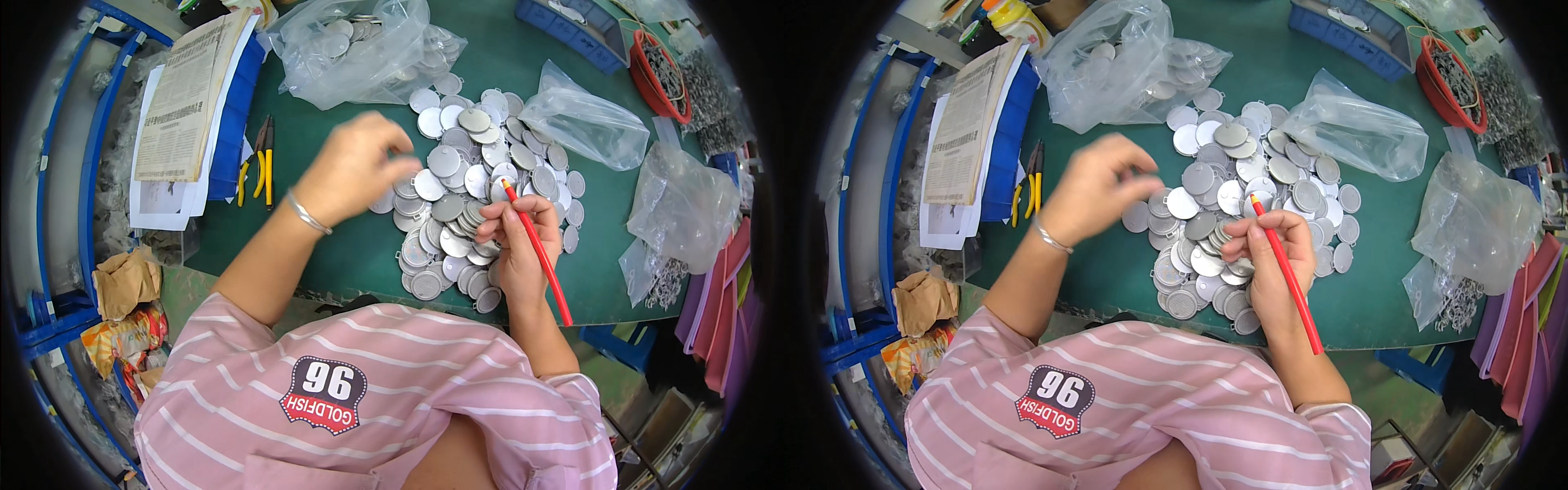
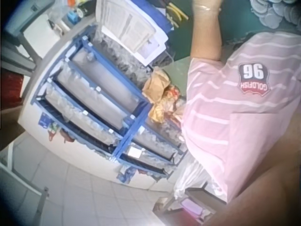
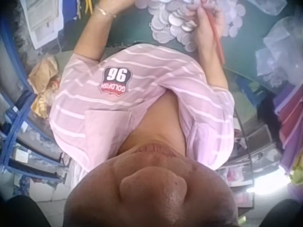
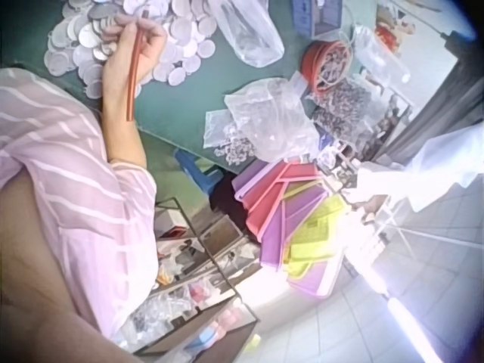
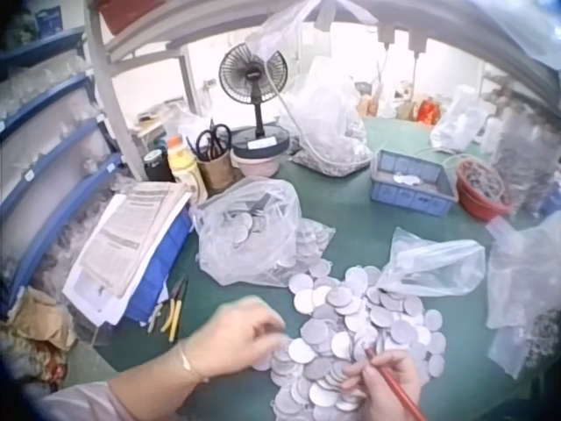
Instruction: The person uses a red pen to mark the centers of circular metal disks one at a time, picking them from a large pile and then moving them to a smaller separate pile.
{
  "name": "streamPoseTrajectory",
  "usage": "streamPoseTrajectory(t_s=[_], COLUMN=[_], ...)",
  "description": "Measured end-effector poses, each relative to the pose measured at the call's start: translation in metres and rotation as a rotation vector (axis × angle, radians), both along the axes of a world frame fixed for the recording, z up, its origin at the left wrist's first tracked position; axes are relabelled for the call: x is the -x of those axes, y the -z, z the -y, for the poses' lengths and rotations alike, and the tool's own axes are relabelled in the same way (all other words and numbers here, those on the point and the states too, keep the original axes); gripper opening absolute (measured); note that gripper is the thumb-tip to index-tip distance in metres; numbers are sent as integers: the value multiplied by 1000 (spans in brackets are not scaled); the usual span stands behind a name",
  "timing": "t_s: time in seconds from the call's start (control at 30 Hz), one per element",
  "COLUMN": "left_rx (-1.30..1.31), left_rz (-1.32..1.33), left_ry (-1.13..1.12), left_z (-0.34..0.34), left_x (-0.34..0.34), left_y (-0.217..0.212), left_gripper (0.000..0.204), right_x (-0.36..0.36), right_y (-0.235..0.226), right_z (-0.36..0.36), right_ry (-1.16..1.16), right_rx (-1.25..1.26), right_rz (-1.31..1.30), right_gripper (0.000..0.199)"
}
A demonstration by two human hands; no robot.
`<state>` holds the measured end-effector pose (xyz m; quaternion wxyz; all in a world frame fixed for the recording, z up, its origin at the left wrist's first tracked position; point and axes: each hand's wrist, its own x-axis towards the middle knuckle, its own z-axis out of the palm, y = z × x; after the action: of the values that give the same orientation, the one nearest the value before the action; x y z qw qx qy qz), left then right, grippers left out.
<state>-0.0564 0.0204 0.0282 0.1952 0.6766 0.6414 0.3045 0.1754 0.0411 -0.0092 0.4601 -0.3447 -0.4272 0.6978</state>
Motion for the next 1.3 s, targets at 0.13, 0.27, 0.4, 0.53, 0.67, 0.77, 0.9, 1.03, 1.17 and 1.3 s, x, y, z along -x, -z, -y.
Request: streamPoseTrajectory(t_s=[0.13,0.27,0.4,0.53,0.67,0.77,0.9,1.03,1.17,1.3], left_rx=[4,-106,-218,-267,224,431,456,494,508,511], left_rz=[-97,133,361,497,1003,1058,1156,1209,1216,1222], left_ry=[-51,-69,40,121,-132,-104,-185,-232,-231,-208], left_z=[10,9,14,15,15,15,12,11,12,11], left_x=[-32,-42,-49,-58,-70,-71,-66,-62,-61,-61], left_y=[46,47,28,32,29,33,44,51,53,55], left_gripper=[33,22,15,20,20,18,17,16,16,17], right_x=[0,2,7,7,7,7,3,-10,0,0], right_y=[-1,-1,-9,-10,-4,0,2,16,18,29], right_z=[-1,-1,-3,-1,0,2,5,2,16,14], right_ry=[-10,17,-3,-163,-42,-13,158,188,238,249], right_rx=[-9,-36,-21,120,12,-88,-300,-590,-353,-459], right_rz=[-3,22,123,47,65,180,326,480,218,231], right_gripper=[7,8,11,15,14,14,24,27,11,7])
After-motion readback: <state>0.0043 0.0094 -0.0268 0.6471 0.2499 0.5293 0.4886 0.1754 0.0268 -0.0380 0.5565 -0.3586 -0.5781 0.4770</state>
